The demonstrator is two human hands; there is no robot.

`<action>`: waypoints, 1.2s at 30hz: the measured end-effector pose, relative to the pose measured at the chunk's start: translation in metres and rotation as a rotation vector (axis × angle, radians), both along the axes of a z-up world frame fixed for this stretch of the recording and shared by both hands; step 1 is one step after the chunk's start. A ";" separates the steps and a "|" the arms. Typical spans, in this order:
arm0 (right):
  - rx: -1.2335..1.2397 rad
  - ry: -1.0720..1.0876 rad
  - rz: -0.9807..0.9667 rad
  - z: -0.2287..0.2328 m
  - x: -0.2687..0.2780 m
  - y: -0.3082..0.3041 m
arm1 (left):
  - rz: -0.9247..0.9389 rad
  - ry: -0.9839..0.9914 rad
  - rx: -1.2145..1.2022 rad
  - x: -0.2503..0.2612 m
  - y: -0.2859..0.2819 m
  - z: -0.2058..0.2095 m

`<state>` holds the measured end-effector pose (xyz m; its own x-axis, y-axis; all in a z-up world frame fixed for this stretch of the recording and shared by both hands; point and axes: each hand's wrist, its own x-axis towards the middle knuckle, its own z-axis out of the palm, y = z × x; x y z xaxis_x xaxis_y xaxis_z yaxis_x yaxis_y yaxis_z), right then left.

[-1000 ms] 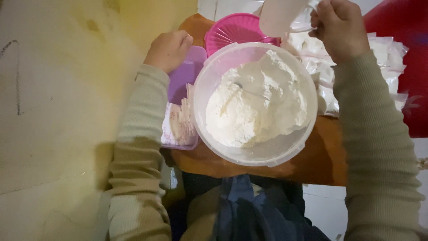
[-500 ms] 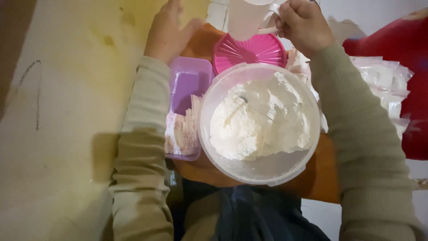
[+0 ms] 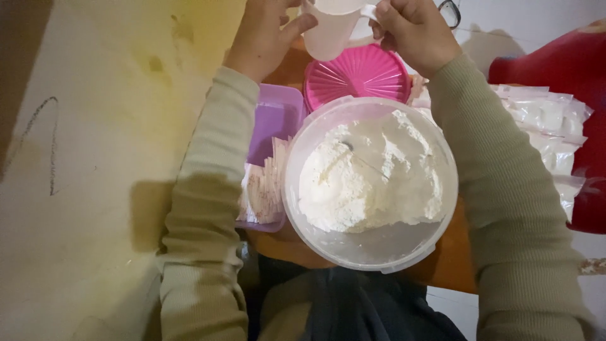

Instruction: Scooping white powder from a large container into small individual plastic bags using a spoon.

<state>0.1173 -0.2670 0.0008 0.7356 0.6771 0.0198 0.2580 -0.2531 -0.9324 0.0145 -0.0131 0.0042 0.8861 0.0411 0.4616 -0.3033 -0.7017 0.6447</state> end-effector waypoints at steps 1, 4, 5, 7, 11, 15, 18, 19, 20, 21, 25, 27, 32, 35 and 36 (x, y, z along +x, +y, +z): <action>0.014 -0.012 -0.018 -0.001 0.000 0.000 | -0.053 -0.024 -0.044 -0.001 0.002 0.001; 0.028 -0.132 -0.057 0.001 -0.005 -0.002 | 0.066 -0.014 0.056 -0.004 0.005 -0.003; 0.029 -0.129 -0.054 -0.001 -0.004 -0.006 | 0.068 -0.012 0.056 -0.010 0.005 0.000; 0.088 -0.144 -0.046 -0.005 -0.002 -0.016 | 0.096 -0.003 0.083 -0.020 0.005 0.006; 0.081 -0.277 -0.065 0.004 -0.012 -0.034 | 0.214 0.064 0.159 -0.028 0.007 0.000; 0.190 -0.100 -0.047 0.001 -0.015 -0.055 | 0.329 0.070 0.150 -0.034 0.011 -0.008; 0.187 -0.101 -0.071 0.006 -0.024 -0.067 | 0.377 0.050 0.156 -0.035 0.013 -0.022; 0.165 -0.135 -0.100 0.009 -0.028 -0.071 | 0.406 0.040 0.190 -0.035 0.014 -0.028; 0.165 -0.137 -0.102 0.008 -0.028 -0.075 | 0.403 0.038 0.190 -0.035 0.014 -0.031; 0.174 -0.122 -0.121 0.007 -0.029 -0.080 | 0.412 0.086 0.210 -0.036 0.014 -0.034; 0.179 -0.149 -0.120 0.010 -0.037 -0.095 | 0.381 0.144 0.206 -0.036 0.026 -0.054; 0.174 -0.175 -0.103 0.010 -0.041 -0.103 | 0.375 0.181 0.167 -0.040 0.027 -0.053; 0.130 -0.254 -0.116 0.012 -0.054 -0.114 | 0.404 0.320 0.088 -0.055 0.020 -0.039; 0.169 -0.217 -0.125 0.015 -0.063 -0.119 | 0.372 0.345 0.072 -0.061 0.018 -0.037; 0.173 -0.214 -0.138 0.019 -0.068 -0.120 | 0.380 0.326 0.106 -0.063 0.018 -0.037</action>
<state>0.0494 -0.3873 0.0200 0.7868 0.5446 0.2905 0.4275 -0.1414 -0.8929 -0.0480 0.0052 -0.0328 0.9164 0.3560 0.1828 0.1907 -0.7901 0.5826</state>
